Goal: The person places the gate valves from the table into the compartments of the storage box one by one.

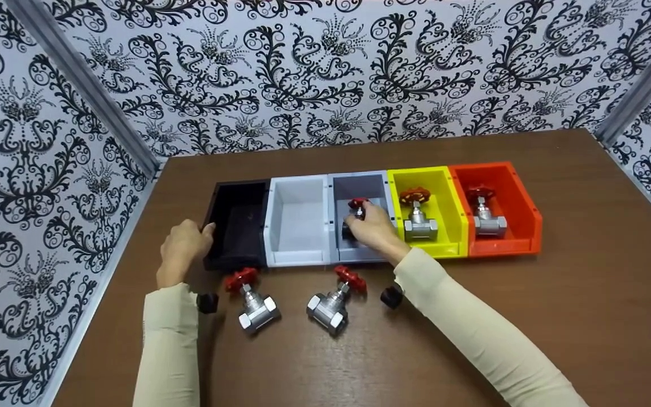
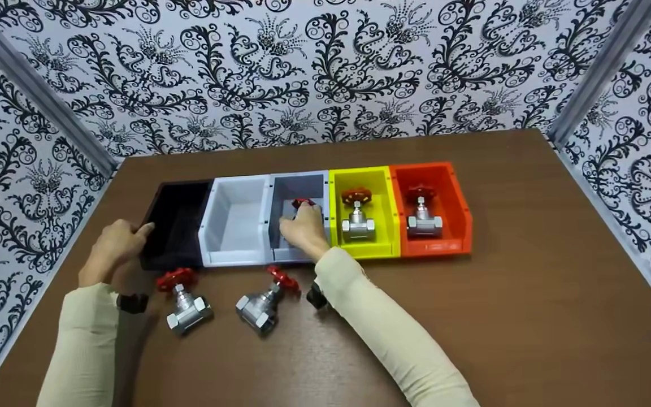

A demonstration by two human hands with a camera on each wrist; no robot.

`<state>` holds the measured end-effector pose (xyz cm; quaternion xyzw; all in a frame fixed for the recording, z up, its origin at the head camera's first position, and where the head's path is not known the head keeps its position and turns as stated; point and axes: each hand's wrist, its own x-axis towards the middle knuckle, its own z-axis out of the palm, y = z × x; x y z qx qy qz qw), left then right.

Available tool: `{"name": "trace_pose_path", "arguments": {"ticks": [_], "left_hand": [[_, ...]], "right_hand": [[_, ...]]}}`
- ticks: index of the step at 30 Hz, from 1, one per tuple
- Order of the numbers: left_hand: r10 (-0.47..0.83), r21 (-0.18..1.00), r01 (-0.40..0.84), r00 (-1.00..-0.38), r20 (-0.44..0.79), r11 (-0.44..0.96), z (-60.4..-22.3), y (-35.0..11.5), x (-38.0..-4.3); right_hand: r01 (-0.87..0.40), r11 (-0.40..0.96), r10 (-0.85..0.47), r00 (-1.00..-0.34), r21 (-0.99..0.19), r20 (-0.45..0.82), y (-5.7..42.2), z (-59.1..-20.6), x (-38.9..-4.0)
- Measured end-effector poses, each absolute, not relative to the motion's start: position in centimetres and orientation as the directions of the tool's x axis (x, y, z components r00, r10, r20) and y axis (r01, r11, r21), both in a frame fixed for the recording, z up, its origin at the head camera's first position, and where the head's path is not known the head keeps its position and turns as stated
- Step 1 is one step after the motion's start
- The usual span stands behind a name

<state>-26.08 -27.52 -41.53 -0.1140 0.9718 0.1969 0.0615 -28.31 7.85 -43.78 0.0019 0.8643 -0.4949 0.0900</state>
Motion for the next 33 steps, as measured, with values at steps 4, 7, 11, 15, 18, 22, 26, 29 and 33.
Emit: {"name": "trace_pose_path", "arguments": {"ticks": [4,7,11,15,18,22,26,29,33], "left_hand": [[-0.202,0.374,-0.248,-0.966,-0.160,0.894,-41.5,-27.5,-26.1],[-0.205,0.373,-0.254,-0.965,-0.166,0.893,-41.6,-27.6,-26.1],[-0.208,0.371,-0.260,-0.963,-0.174,0.891,-41.7,-27.6,-26.1],[-0.204,0.375,-0.257,-0.963,-0.174,0.891,-41.7,-27.6,-26.1],[-0.205,0.374,-0.260,-0.962,-0.181,0.890,-41.7,-27.6,-26.1],[-0.208,0.374,-0.263,-0.961,-0.181,0.889,-41.7,-27.7,-26.0],[-0.207,0.372,-0.261,-0.962,-0.179,0.891,-41.7,-27.6,-26.0],[-0.207,0.369,-0.260,-0.962,-0.177,0.892,-41.7,-27.5,-26.0],[-0.206,0.375,-0.256,-0.964,-0.169,0.891,-41.6,-27.5,-26.1]], "right_hand": [[-0.005,0.570,-0.133,-0.987,-0.821,-0.086,8.0,-43.1,-27.9],[-0.028,0.596,-0.161,-0.983,-0.802,-0.086,8.3,-42.6,-27.4],[-0.065,0.610,-0.182,-0.981,-0.790,-0.059,8.8,-41.8,-26.6],[-0.103,0.587,-0.168,-0.986,-0.803,0.004,9.9,-41.0,-26.0],[-0.103,0.568,-0.156,-0.988,-0.817,0.016,11.0,-40.5,-25.8],[-0.098,0.545,-0.161,-0.987,-0.832,0.011,12.3,-40.0,-25.9],[-0.109,0.532,-0.159,-0.987,-0.840,0.028,13.6,-39.7,-26.2],[-0.120,0.530,-0.149,-0.988,-0.839,0.046,14.6,-39.4,-26.3],[-0.113,0.548,-0.130,-0.990,-0.829,0.049,16.3,-39.0,-26.5]]}}
